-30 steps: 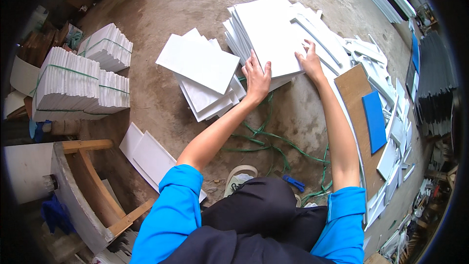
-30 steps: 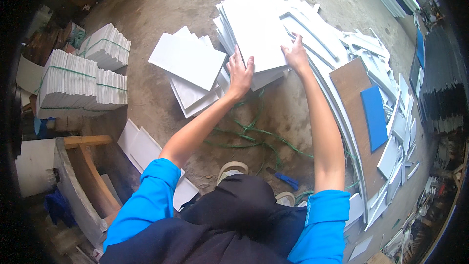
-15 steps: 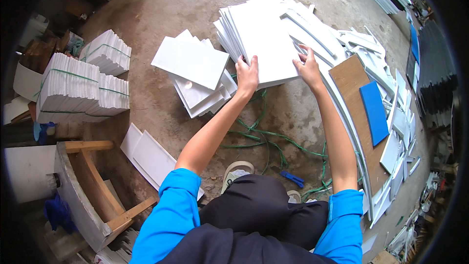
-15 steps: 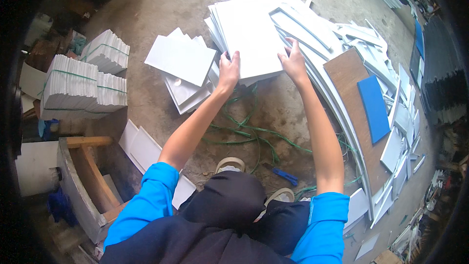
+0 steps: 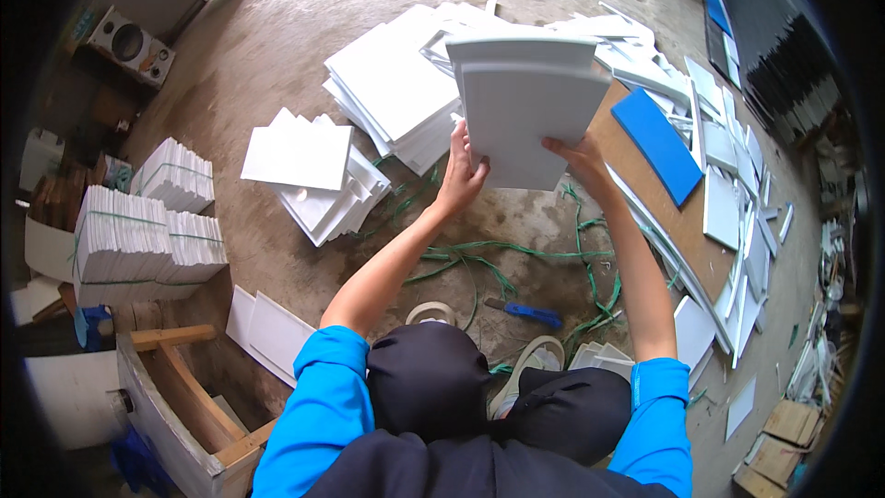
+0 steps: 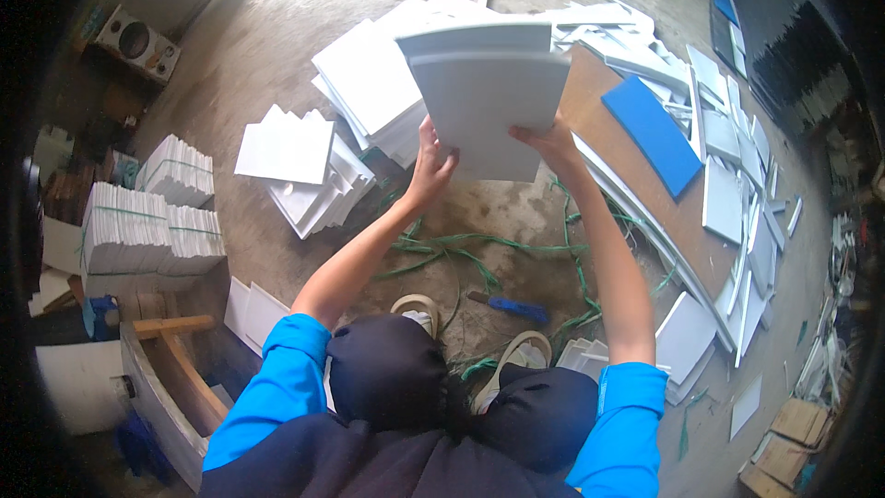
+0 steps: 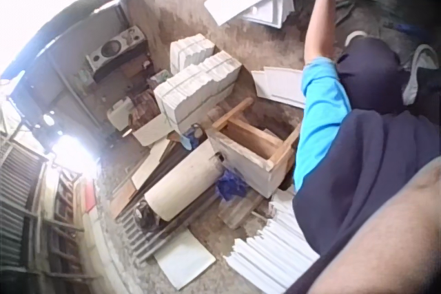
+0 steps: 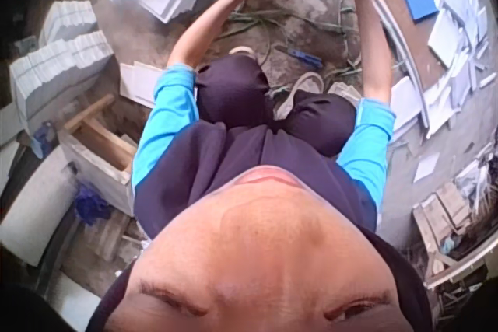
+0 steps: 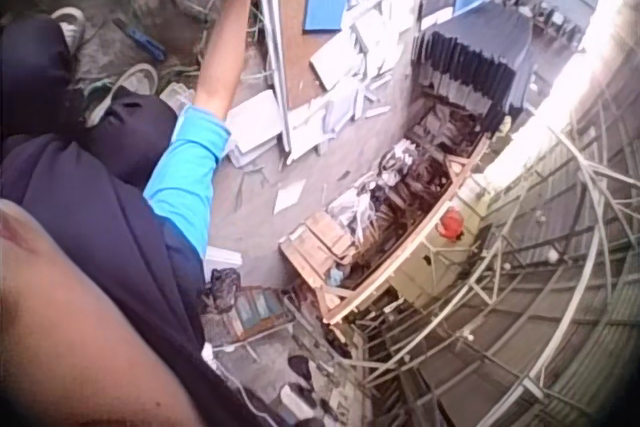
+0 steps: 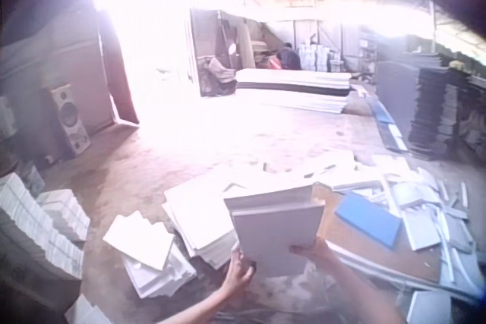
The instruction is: The person sits on the floor and ties a green plastic strap around a stack of white rectangular panels. After securing the bundle, the person picks up additional loose white panels from the surrounding pile and stacks them neatly on top of the tied bundle.
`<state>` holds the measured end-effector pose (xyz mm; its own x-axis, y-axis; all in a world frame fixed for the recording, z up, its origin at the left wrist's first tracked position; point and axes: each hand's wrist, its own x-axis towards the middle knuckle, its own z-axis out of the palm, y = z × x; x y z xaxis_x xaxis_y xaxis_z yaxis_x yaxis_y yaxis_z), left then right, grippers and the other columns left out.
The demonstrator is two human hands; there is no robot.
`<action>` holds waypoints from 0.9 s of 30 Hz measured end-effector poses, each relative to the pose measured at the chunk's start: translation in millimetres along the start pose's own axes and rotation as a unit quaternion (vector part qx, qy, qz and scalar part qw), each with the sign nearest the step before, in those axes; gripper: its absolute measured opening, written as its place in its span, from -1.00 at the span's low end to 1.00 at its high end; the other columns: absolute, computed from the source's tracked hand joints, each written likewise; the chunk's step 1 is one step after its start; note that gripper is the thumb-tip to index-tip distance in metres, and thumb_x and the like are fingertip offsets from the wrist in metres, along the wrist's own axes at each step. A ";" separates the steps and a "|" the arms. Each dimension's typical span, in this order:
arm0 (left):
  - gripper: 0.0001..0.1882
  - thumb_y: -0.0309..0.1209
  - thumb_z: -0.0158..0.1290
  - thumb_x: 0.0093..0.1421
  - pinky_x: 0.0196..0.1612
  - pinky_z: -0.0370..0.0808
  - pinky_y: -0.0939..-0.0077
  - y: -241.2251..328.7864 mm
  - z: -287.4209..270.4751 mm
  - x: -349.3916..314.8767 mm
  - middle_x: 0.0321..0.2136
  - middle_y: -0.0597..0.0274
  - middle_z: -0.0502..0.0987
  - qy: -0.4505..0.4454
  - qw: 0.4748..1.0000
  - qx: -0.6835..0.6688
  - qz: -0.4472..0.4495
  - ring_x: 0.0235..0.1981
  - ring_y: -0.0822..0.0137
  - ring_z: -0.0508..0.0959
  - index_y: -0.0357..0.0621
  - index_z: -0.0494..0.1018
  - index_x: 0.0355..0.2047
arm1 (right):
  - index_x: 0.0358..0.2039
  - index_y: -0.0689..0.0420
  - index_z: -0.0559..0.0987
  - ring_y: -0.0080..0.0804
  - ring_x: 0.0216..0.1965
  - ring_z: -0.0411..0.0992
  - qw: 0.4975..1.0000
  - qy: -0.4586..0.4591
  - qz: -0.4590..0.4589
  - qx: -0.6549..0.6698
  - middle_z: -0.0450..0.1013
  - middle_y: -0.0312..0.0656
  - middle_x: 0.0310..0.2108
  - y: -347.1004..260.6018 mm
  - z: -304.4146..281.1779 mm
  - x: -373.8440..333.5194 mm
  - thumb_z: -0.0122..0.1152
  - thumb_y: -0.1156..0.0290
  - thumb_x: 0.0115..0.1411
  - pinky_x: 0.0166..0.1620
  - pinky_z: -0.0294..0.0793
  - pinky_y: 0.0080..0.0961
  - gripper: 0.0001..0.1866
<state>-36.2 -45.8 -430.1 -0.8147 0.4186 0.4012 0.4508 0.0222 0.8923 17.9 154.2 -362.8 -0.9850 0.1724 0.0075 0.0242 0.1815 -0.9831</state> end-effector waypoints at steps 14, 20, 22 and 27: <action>-0.36 -0.59 -0.08 0.09 0.03 0.15 0.36 -48.8 30.3 -26.5 -0.04 -0.18 0.12 -0.084 0.995 0.059 -0.006 -0.01 0.00 0.21 -0.20 -0.18 0.08 | -0.17 0.23 0.40 -0.43 -0.19 0.34 0.995 0.008 0.025 -0.098 0.40 -0.17 -0.22 82.2 -8.9 -38.9 0.23 0.47 -0.04 -0.13 0.33 -0.51 -0.62; -0.34 -0.54 -0.05 0.09 0.02 0.17 0.31 -55.7 28.5 -28.6 -0.06 -0.18 0.16 -0.082 0.992 0.094 -0.001 -0.01 -0.02 0.22 -0.21 -0.20 0.09 | -0.09 0.20 0.33 -0.39 -0.16 0.34 0.996 0.008 0.014 -0.093 0.38 -0.14 -0.20 103.0 -6.3 -37.0 0.28 0.39 -0.07 -0.12 0.34 -0.49 -0.49; -0.37 -0.49 -0.05 0.10 -0.01 0.20 0.32 -43.7 28.1 -18.0 -0.09 -0.19 0.21 -0.092 0.991 0.101 0.011 -0.06 -0.01 0.27 -0.23 -0.15 0.09 | -0.04 0.19 0.26 -0.41 -0.15 0.33 0.992 0.038 -0.046 -0.108 0.36 -0.15 -0.17 106.6 -19.6 -30.1 0.29 0.38 -0.07 -0.13 0.35 -0.49 -0.42; -0.41 -0.25 -0.07 0.15 -0.10 0.32 0.29 13.6 18.4 1.0 -0.20 -0.22 0.37 -0.135 0.971 -0.052 -0.189 -0.16 0.01 0.41 -0.29 -0.04 0.06 | 0.10 0.19 0.00 -0.33 -0.10 0.31 0.995 0.093 0.024 0.034 0.26 0.05 -0.11 43.2 -23.2 -33.7 0.27 0.19 -0.06 -0.12 0.39 -0.46 -0.16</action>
<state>-24.1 -28.3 -421.5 -0.7832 0.6216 -0.0154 0.0877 0.1348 0.9870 56.1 178.7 -401.2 -0.9343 0.3561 -0.0131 0.0534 0.1036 -0.9932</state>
